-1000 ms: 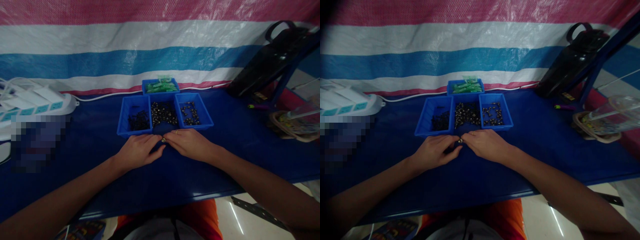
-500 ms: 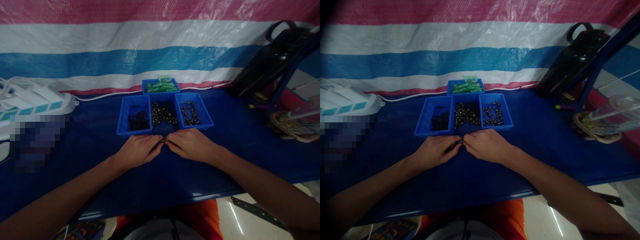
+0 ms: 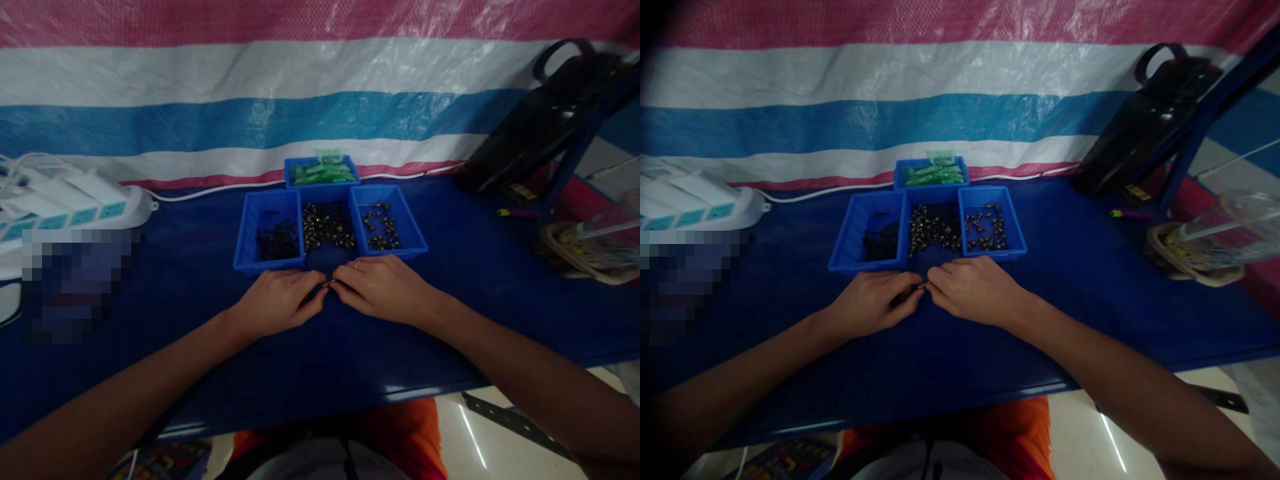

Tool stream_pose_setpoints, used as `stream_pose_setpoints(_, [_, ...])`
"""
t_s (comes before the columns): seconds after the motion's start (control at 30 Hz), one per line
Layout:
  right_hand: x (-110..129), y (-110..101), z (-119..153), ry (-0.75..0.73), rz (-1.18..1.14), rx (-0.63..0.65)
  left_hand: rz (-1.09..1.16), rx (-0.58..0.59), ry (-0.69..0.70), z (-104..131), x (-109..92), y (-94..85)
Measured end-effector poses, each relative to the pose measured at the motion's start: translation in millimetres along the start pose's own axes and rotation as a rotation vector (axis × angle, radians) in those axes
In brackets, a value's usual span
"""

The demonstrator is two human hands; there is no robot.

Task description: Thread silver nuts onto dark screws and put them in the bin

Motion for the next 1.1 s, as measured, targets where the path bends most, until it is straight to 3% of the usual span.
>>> stream_pose_setpoints(0.33, [5, 3, 0, -0.076, 0.012, 0.007, 0.042, 0.066, -0.038, 0, 2, 3.0])
stream_pose_setpoints(0.8, [2, 16, 0, -0.001, -0.225, 0.125, 0.101, 0.014, -0.032, 1, 1, 0.5])
stream_pose_setpoints(1.1, [3, 14, -2, -0.008, -0.150, 0.114, 0.082, 0.012, -0.024, 0, 0, -1.3])
Point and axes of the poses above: each hand's wrist, its own z-axis away from the middle knuckle, its own y-axis out of the palm, x = y × z, the point moved 6 cm from there along -z, towards the middle knuckle, and after that the axes turned 11 degrees about z, right-handed, at the moved point
